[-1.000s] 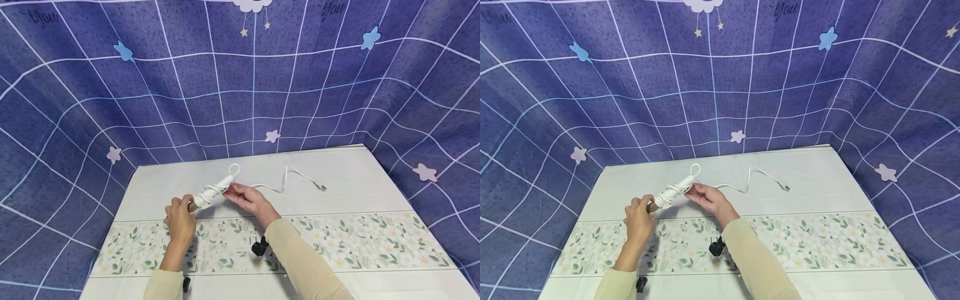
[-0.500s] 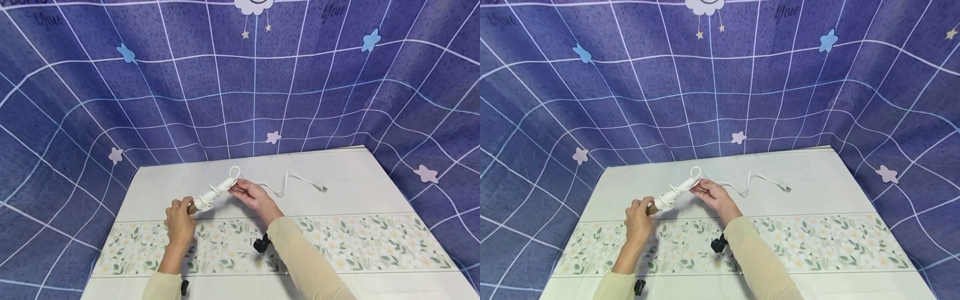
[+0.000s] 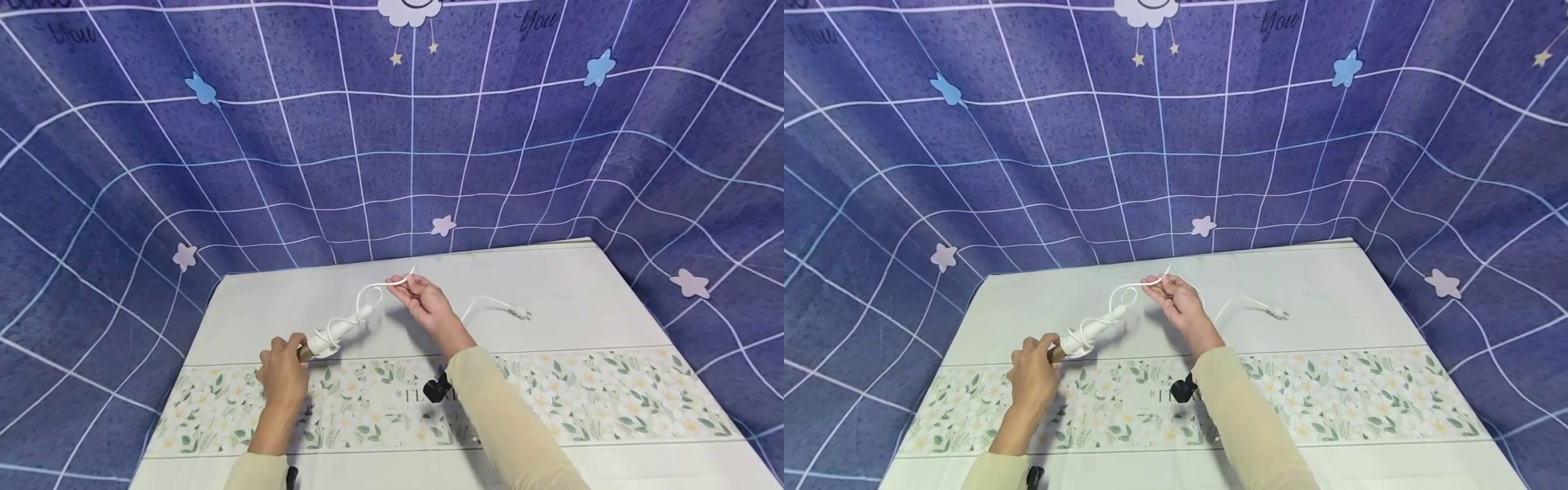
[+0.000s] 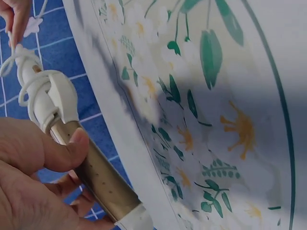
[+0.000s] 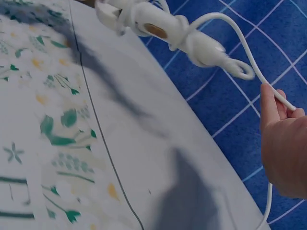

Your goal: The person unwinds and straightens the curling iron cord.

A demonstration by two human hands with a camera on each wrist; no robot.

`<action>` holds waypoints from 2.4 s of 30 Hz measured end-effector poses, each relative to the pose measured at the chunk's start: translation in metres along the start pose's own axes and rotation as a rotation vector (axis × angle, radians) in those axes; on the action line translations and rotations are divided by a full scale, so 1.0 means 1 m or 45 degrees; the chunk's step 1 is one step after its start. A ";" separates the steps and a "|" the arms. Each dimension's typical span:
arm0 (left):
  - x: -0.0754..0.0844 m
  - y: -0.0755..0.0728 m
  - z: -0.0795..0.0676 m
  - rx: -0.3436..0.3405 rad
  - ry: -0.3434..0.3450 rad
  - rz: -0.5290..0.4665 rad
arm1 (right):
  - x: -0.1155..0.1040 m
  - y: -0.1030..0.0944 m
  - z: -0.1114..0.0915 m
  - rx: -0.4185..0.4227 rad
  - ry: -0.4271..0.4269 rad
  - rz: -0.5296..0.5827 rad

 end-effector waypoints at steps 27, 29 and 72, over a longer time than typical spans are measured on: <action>-0.047 -0.010 0.003 0.124 0.051 0.057 | -0.057 0.007 -0.005 0.093 -0.350 0.024; -0.048 -0.010 0.003 0.134 0.071 0.068 | -0.059 0.006 -0.007 0.096 -0.379 0.052; -0.084 -0.021 0.000 0.079 -0.298 -0.163 | -0.031 -0.027 0.005 0.254 -0.381 -0.320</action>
Point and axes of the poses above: each hand's wrist, its own z-axis towards the middle knuckle, its own y-axis out of the palm, x = y × z, the point moved 1 cm from there along z, towards the middle knuckle, and after that the axes turned 9 degrees about z, right-handed, at the moved point
